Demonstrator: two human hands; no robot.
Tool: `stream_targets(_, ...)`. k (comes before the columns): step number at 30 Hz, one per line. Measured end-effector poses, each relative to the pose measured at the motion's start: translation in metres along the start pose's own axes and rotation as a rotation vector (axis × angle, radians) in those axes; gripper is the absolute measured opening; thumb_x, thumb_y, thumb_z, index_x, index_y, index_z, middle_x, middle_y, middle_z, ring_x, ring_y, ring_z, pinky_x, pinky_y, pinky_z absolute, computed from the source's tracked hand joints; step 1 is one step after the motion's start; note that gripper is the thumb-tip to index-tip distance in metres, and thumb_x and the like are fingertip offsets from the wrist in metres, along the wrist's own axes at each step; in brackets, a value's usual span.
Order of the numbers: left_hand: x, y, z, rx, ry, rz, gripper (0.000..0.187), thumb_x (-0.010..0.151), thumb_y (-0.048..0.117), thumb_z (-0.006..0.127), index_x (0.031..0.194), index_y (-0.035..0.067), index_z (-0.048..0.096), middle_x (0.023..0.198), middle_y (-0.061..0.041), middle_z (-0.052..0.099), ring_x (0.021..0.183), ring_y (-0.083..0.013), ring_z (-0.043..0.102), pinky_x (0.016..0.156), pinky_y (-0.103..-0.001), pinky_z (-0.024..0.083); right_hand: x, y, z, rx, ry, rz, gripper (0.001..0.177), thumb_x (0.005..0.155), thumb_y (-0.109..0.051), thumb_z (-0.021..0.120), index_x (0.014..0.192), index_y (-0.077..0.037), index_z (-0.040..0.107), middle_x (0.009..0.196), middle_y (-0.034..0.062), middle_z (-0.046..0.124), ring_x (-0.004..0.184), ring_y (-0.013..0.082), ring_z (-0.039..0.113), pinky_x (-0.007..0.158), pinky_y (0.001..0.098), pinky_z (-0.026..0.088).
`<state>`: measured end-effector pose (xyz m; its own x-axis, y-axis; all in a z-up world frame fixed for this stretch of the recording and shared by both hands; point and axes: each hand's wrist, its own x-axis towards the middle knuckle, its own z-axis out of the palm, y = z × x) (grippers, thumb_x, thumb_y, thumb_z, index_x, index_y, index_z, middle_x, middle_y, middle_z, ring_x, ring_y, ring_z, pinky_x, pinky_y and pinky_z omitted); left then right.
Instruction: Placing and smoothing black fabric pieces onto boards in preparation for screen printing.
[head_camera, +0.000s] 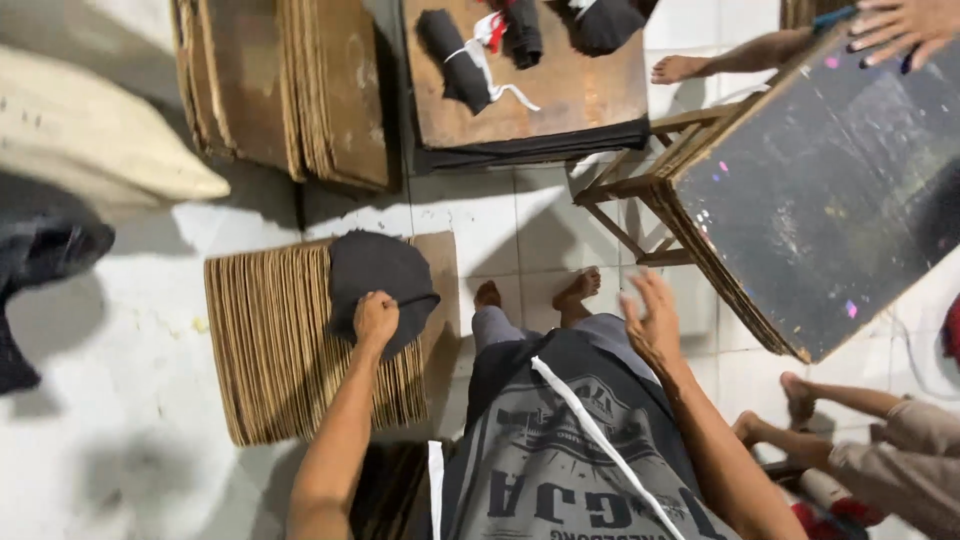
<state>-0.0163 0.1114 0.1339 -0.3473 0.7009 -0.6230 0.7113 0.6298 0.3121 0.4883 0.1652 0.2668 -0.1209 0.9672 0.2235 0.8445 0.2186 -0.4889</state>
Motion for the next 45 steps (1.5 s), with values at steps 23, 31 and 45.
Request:
stream_targets(23,-0.211,0.608,-0.094,-0.474,-0.270,1.731,0.028,0.087,-0.003,0.072,0.106,0.016,0.080,0.065,-0.004,0.061,0.057,-0.0234,0.063,0.057,-0.030,0.054,0.106,-0.004,-0.179,0.525,0.682,0.354,0.018,0.078,0.005,0.070,0.088,-0.009,0.076,0.068,0.0062,0.068,0.056,0.0184,0.062,0.045,0.0287,0.050)
stream_targets(31,-0.271,0.760,-0.065,-0.463,-0.419,1.763,0.015,0.089,0.001,0.078,0.100,0.012,0.080,0.064,-0.007,0.064,0.055,-0.0221,0.062,0.053,-0.031,0.050,0.136,0.101,-0.262,0.427,0.873,0.289,0.019,0.084,0.010,0.067,0.090,-0.006,0.075,0.083,0.0091,0.071,0.074,0.0270,0.070,0.067,0.0356,0.056)
stream_targets(45,-0.198,0.892,-0.059,-0.386,-0.426,1.582,0.018,0.084,-0.006,0.089,0.097,0.003,0.081,0.072,-0.012,0.069,0.067,-0.0130,0.058,0.065,-0.032,0.050,0.047,0.251,-0.335,0.922,0.070,0.616,0.016,0.082,-0.004,0.082,0.072,-0.004,0.069,0.057,0.0031,0.063,0.062,0.0109,0.048,0.053,0.0318,0.045)
